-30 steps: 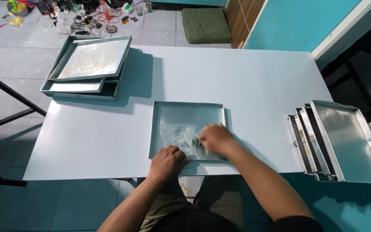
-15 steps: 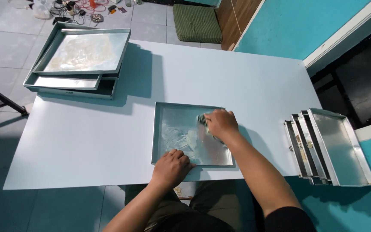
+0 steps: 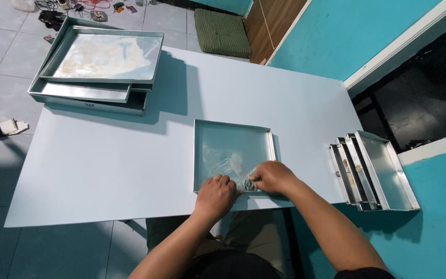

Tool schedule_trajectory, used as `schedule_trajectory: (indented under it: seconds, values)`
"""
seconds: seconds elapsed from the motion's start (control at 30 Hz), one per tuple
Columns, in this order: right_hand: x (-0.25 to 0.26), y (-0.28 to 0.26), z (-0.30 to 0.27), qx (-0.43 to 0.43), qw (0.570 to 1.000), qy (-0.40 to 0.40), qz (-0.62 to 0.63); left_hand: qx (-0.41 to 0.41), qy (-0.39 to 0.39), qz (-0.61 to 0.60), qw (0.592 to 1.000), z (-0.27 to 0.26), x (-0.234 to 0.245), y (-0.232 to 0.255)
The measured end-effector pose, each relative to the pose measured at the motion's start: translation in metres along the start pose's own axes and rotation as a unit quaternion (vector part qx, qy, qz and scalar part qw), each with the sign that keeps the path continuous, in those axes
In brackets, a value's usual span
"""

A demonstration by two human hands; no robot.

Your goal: The person wipes the surface of a metal tray with a cloth, then flips it over and wipes the other side. They place the cleaned tray aside and repeat the process with another tray from a stack.

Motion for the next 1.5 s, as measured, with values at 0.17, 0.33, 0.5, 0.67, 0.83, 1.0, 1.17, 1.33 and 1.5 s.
schedule_trajectory:
  seconds: [0.17, 0.33, 0.5, 0.67, 0.83, 1.0, 1.17, 1.33, 1.5]
  values:
    - [-0.009, 0.004, -0.005, -0.013, 0.999, 0.014, 0.029, -0.011, -0.026, 0.048, 0.998, -0.002, 0.003, 0.005]
    - [-0.013, 0.014, -0.003, -0.024, 0.999, 0.027, 0.031, -0.013, 0.002, 0.046, 0.999, -0.004, 0.003, 0.006]
    - [-0.008, 0.01, -0.013, -0.029, 0.998, 0.054, 0.03, -0.006, -0.005, 0.041, 0.999, -0.003, 0.011, 0.007]
    - [-0.007, 0.01, -0.023, -0.047, 0.992, 0.115, 0.016, -0.011, 0.012, 0.045, 0.999, -0.001, 0.01, 0.008]
    - [-0.016, 0.053, 0.005, -0.09, 0.982, 0.152, -0.067, -0.009, 0.033, 0.042, 0.999, 0.001, -0.001, 0.007]
    - [0.002, 0.09, 0.059, -0.095, 0.968, 0.212, -0.094, -0.006, 0.051, 0.02, 0.998, 0.0, 0.007, 0.011]
    - [0.023, 0.1, 0.107, -0.049, 0.974, 0.202, -0.089, -0.01, 0.099, 0.001, 0.995, 0.002, 0.001, 0.012]
    - [0.033, 0.069, 0.098, -0.013, 0.976, 0.177, -0.127, 0.0, 0.122, -0.006, 0.993, 0.005, -0.008, 0.008]
    - [0.015, 0.044, 0.067, 0.07, 0.964, 0.166, -0.194, 0.036, 0.098, -0.019, 0.994, 0.006, -0.016, 0.0]
Point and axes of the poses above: each hand's wrist, its own z-axis towards the middle knuckle, its own x-axis out of the back of the hand, y = z × x, the point moved 8 cm from there along z, towards the middle knuckle, and after that the axes turned 12 degrees about x, right-handed, at the moved point
